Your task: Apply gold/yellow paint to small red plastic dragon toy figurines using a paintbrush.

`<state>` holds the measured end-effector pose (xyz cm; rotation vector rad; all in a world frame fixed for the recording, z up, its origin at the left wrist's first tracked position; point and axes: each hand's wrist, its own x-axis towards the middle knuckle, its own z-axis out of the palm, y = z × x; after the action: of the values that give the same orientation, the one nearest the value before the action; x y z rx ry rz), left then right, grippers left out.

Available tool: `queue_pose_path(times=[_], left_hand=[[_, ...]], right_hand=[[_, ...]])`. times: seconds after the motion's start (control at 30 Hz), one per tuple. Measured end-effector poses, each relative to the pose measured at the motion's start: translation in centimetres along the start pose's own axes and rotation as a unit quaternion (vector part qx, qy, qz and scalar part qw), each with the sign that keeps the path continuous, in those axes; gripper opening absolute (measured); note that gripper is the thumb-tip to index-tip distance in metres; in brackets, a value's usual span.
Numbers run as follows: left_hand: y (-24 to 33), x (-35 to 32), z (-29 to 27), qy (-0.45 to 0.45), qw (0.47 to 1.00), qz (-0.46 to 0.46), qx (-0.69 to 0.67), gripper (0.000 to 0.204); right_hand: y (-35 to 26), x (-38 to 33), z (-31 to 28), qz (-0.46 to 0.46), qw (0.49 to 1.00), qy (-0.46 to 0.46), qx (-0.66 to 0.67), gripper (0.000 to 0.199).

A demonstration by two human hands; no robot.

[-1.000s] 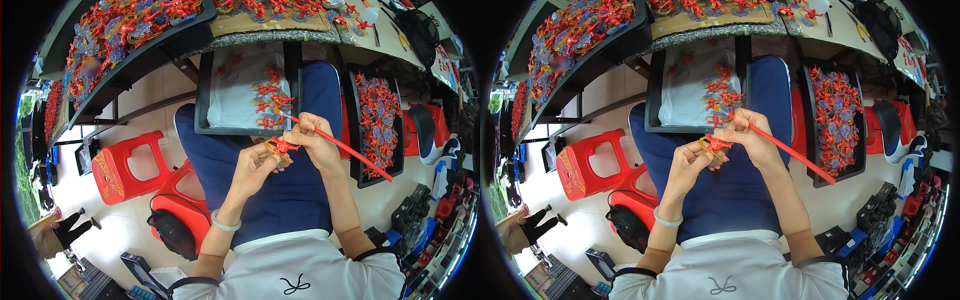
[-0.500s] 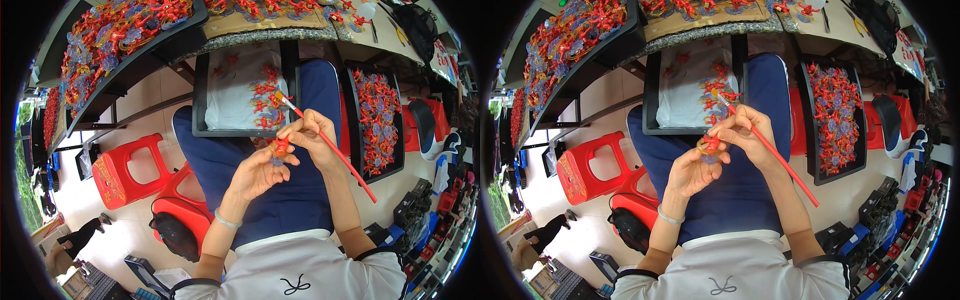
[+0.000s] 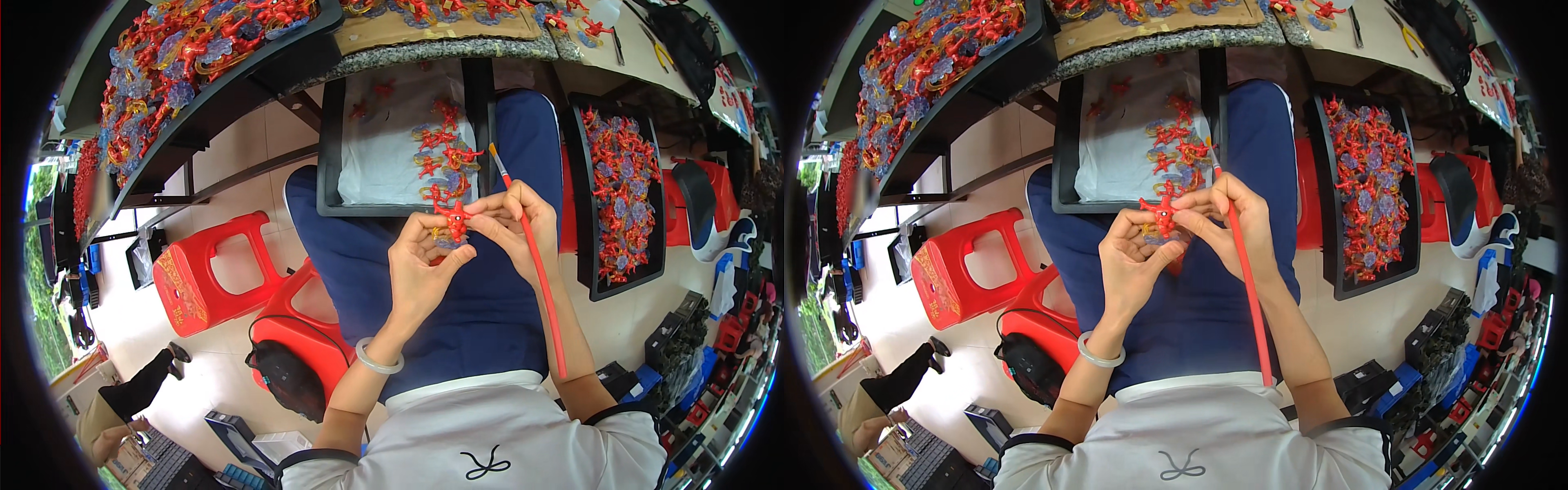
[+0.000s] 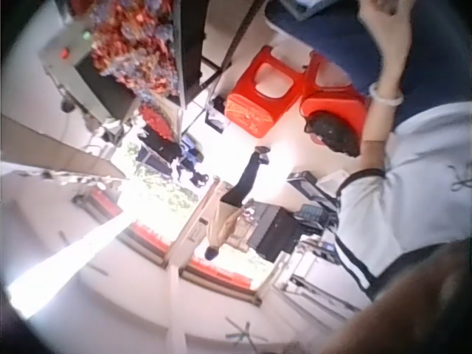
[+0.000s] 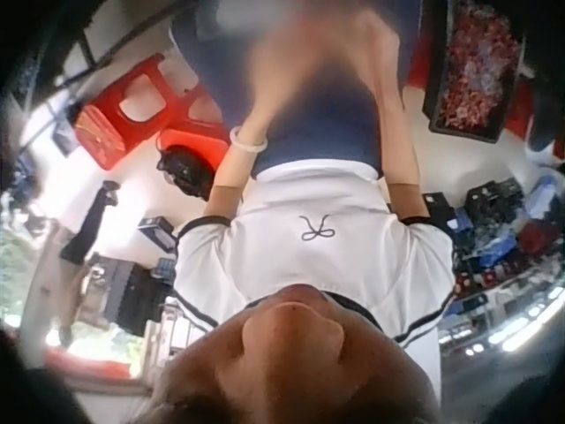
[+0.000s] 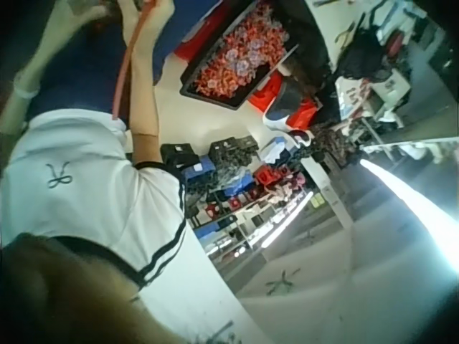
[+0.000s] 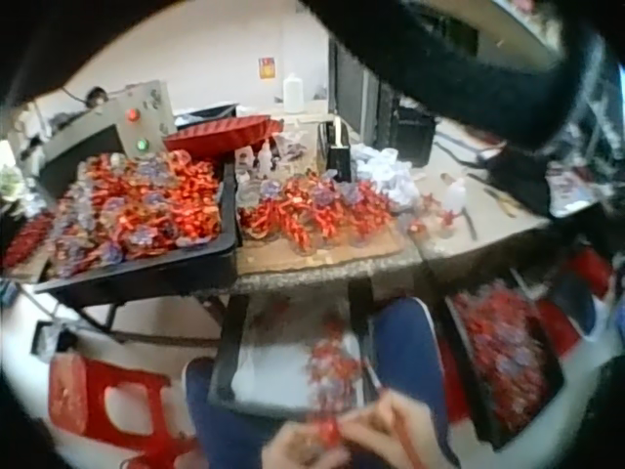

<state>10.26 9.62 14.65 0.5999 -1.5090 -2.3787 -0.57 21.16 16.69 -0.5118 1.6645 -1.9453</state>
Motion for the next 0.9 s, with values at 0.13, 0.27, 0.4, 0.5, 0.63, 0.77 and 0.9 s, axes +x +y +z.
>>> queue_pose_path(times=[0.13,0.27,0.4,0.5,0.63,0.77,0.9], left_hand=[[-0.1,-0.4,-0.1,-0.002,0.999,-0.007,-0.033,0.033],[0.2,-0.7,-0.1,-0.011,0.998,-0.002,-0.063,0.031],[-0.1,-0.1,0.2,-0.021,0.998,-0.002,-0.064,0.031],[-0.3,0.6,0.5,-0.03,0.996,-0.007,-0.082,0.031],[0.6,0.9,-0.3,-0.022,0.996,-0.005,-0.09,0.032],[2.1,-0.2,-1.3,0.021,0.999,0.031,0.034,0.031],[1.2,0.0,-0.2,0.003,0.977,0.075,0.2,0.024]], right_hand=[[0.2,-0.8,0.8,-0.009,0.999,0.046,-0.006,0.035],[0.3,-1.0,0.9,-0.003,0.998,0.061,0.033,0.035],[0.4,-0.8,0.2,0.004,0.997,0.061,0.037,0.035],[0.2,-0.3,-0.3,0.001,0.997,0.06,0.044,0.035],[-0.1,0.6,0.6,0.008,0.998,0.052,0.047,0.036],[-1.2,0.7,2.2,0.067,0.997,0.014,-0.025,0.016],[-0.8,-0.6,0.2,0.041,0.992,0.059,-0.102,0.013]])
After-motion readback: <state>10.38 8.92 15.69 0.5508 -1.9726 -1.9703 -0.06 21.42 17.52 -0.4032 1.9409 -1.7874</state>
